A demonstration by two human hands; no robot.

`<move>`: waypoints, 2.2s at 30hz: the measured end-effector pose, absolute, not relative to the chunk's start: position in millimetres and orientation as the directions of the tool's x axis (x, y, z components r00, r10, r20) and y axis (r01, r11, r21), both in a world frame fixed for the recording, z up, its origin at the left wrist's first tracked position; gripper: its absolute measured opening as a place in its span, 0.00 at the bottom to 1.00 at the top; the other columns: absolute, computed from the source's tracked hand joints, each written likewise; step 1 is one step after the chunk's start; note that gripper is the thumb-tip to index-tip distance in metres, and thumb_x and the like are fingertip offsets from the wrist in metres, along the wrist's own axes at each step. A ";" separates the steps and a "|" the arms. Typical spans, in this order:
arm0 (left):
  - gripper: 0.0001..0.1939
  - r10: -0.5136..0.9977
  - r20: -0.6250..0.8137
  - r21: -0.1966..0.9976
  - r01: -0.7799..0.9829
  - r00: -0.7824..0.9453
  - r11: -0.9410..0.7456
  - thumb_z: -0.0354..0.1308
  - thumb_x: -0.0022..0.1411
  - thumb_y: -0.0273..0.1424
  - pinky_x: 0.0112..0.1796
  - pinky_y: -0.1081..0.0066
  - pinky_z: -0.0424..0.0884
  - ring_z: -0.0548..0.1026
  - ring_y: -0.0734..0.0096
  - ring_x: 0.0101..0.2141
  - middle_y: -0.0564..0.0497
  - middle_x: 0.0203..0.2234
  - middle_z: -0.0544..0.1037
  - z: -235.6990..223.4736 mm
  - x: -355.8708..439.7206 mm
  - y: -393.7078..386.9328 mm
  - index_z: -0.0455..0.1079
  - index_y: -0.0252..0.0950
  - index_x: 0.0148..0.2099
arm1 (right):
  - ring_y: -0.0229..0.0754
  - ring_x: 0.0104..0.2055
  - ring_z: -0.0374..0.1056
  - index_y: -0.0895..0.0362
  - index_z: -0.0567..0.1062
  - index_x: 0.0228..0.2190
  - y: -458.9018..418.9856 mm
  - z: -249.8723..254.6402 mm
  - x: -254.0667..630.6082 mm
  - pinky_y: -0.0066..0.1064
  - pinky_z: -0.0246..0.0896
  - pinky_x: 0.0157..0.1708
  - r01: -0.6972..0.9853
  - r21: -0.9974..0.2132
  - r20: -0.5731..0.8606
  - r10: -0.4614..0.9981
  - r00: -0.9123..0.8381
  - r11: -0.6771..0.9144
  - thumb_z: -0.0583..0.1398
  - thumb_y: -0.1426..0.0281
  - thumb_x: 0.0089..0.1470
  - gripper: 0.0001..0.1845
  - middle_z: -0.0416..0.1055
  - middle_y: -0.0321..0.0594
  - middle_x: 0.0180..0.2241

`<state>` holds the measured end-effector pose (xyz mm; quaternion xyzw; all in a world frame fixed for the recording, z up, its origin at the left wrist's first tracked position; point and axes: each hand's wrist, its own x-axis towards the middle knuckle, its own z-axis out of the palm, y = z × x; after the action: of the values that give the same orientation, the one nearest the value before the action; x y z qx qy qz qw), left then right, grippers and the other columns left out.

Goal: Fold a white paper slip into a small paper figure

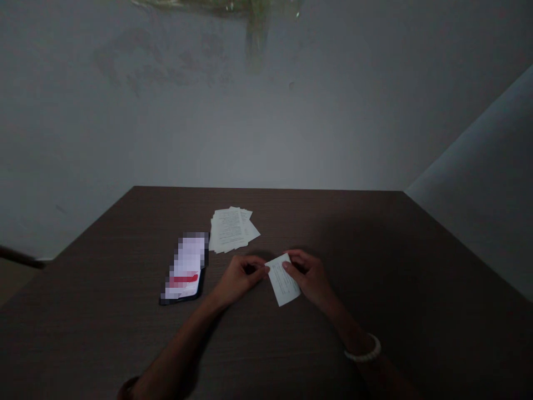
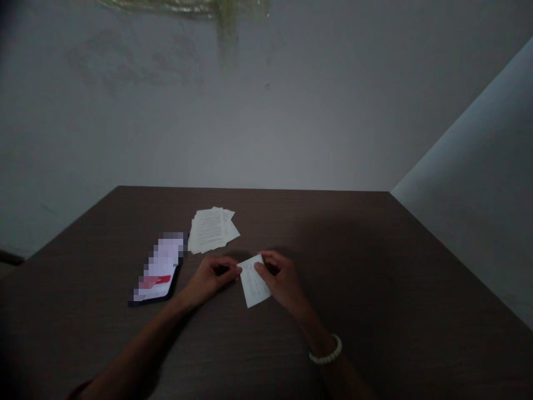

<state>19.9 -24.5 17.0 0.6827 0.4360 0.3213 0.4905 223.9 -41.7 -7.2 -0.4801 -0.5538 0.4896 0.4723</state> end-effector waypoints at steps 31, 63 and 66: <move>0.11 0.483 0.645 0.069 0.584 0.592 -0.809 0.55 0.65 0.25 0.40 0.62 0.71 0.72 0.62 0.40 0.43 0.43 0.75 3.8 19.1 -42.6 0.71 0.36 0.49 | 0.40 0.23 0.71 0.57 0.73 0.43 -37.4 -8.3 224.2 0.28 0.62 0.21 -0.054 -0.998 -0.032 0.999 0.038 -0.030 0.66 0.58 0.47 0.23 0.77 0.38 0.26; 0.10 0.950 -0.022 0.959 0.275 0.312 -0.068 0.63 0.55 0.36 0.28 0.71 0.69 0.74 0.69 0.26 0.49 0.24 0.79 18.0 32.8 -37.8 0.77 0.33 0.29 | 0.47 0.36 0.76 0.55 0.76 0.41 -40.8 -4.1 225.7 0.36 0.72 0.34 -0.098 -0.994 0.056 0.998 0.006 0.056 0.67 0.60 0.47 0.20 0.79 0.42 0.35; 0.09 0.947 -0.028 0.967 0.250 0.321 -0.057 0.64 0.55 0.35 0.29 0.71 0.69 0.74 0.69 0.27 0.48 0.25 0.80 18.7 33.1 -38.4 0.77 0.33 0.30 | 0.47 0.36 0.77 0.55 0.75 0.42 -40.2 -5.2 226.3 0.37 0.73 0.34 -0.098 -0.994 0.046 0.999 0.001 0.046 0.67 0.61 0.47 0.20 0.80 0.41 0.34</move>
<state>33.1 -38.4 18.7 0.6389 0.4684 0.3466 0.5023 226.3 -40.2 -5.2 -0.4629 -0.4867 0.5126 0.5348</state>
